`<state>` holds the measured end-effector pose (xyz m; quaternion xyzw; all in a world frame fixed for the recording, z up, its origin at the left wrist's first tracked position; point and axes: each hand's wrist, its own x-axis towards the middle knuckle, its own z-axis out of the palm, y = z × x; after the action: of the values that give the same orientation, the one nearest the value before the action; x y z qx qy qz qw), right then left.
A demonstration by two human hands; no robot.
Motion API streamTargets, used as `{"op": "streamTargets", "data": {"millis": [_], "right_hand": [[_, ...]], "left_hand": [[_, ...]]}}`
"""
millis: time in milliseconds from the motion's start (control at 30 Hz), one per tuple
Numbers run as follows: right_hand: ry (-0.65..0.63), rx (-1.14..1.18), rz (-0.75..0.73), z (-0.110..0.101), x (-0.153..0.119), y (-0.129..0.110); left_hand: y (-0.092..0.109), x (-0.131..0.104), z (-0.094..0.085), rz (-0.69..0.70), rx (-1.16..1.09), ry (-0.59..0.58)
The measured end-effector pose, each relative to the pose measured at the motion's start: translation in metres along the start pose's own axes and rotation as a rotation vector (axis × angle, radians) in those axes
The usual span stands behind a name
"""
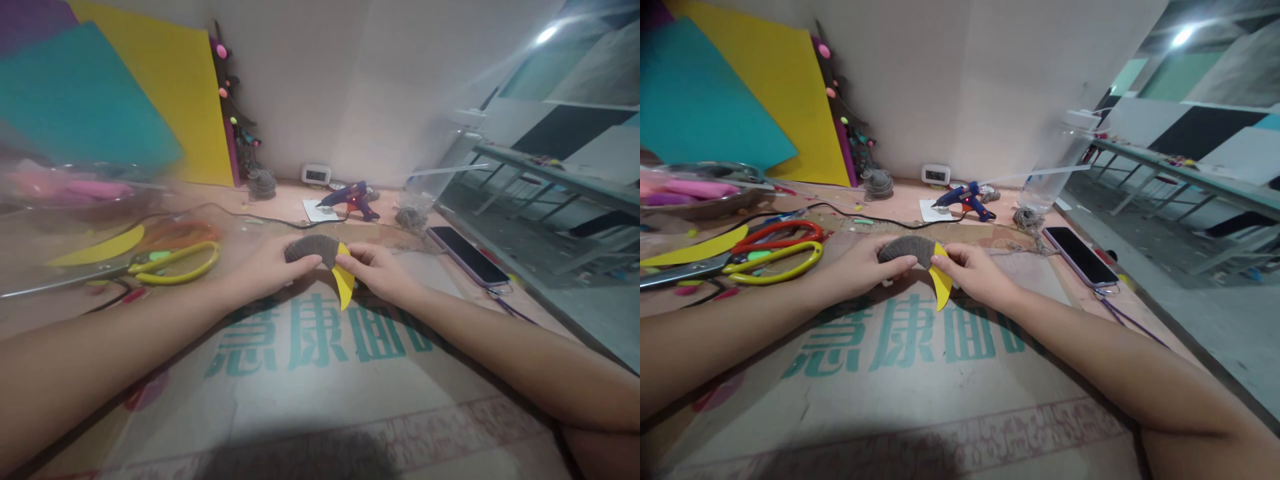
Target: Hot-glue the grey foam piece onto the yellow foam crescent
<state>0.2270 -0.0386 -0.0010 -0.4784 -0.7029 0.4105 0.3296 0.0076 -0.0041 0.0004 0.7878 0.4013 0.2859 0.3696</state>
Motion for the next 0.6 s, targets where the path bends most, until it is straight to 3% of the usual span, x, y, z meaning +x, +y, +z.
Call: {"op": "streamTargets", "data": {"millis": [400,600], "right_hand": [[0.003,0.002,0.004,-0.0001,-0.0012,-0.0019],[0.069,0.006,0.013,0.0017,-0.0023,-0.0048]], "left_hand": [[0.0014,-0.0011,0.0009,-0.018,-0.034,-0.011],[0.0008,-0.0006,0.0011,-0.01,-0.058,0.012]]}}
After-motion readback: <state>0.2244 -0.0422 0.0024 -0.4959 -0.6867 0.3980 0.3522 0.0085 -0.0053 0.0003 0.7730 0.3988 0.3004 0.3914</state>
